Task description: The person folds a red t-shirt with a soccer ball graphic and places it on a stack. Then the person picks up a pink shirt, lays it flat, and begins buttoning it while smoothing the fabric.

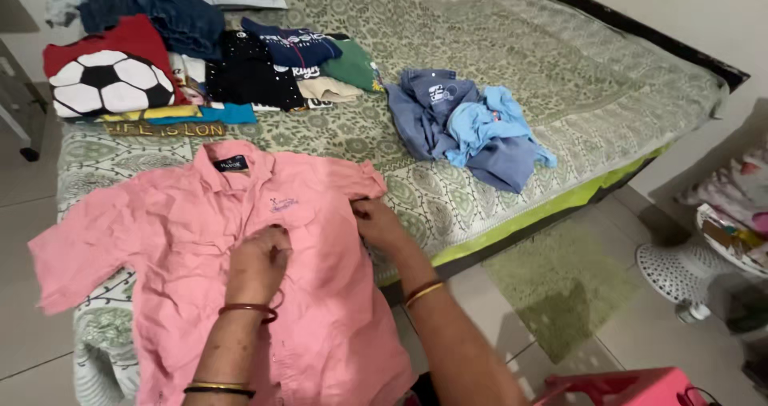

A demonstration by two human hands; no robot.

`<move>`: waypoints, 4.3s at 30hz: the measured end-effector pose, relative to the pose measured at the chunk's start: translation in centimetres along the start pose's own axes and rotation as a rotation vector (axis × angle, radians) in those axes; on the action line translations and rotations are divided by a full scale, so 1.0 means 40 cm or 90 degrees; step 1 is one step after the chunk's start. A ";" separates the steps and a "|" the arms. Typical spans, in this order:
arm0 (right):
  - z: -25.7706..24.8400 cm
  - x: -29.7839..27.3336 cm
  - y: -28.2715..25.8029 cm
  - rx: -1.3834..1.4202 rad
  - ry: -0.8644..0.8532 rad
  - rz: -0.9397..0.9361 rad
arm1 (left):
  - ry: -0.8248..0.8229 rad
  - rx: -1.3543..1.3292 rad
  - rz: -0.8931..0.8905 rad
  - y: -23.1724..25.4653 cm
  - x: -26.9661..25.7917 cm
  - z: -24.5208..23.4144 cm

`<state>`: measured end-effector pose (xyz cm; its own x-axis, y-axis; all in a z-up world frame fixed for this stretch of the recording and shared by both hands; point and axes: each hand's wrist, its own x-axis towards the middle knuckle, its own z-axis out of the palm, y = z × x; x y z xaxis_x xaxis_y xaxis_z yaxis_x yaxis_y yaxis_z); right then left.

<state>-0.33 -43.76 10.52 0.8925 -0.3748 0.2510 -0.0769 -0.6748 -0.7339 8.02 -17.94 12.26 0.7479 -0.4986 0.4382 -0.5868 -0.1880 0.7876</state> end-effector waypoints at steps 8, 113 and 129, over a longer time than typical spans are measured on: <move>-0.074 -0.022 -0.039 0.434 -0.169 0.188 | 0.028 -0.095 -0.089 0.018 0.011 0.014; -0.133 0.196 0.368 0.758 -0.103 0.325 | -0.001 0.020 -0.071 0.032 0.045 0.100; -0.055 0.131 0.279 0.443 0.218 0.176 | -0.025 0.013 -0.132 0.044 0.037 0.099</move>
<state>2.52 -54.64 5.04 0.6883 -0.7186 0.0993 0.1187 -0.0235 -0.9927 6.87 -22.37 12.58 0.8407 -0.4804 0.2498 -0.4281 -0.3071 0.8500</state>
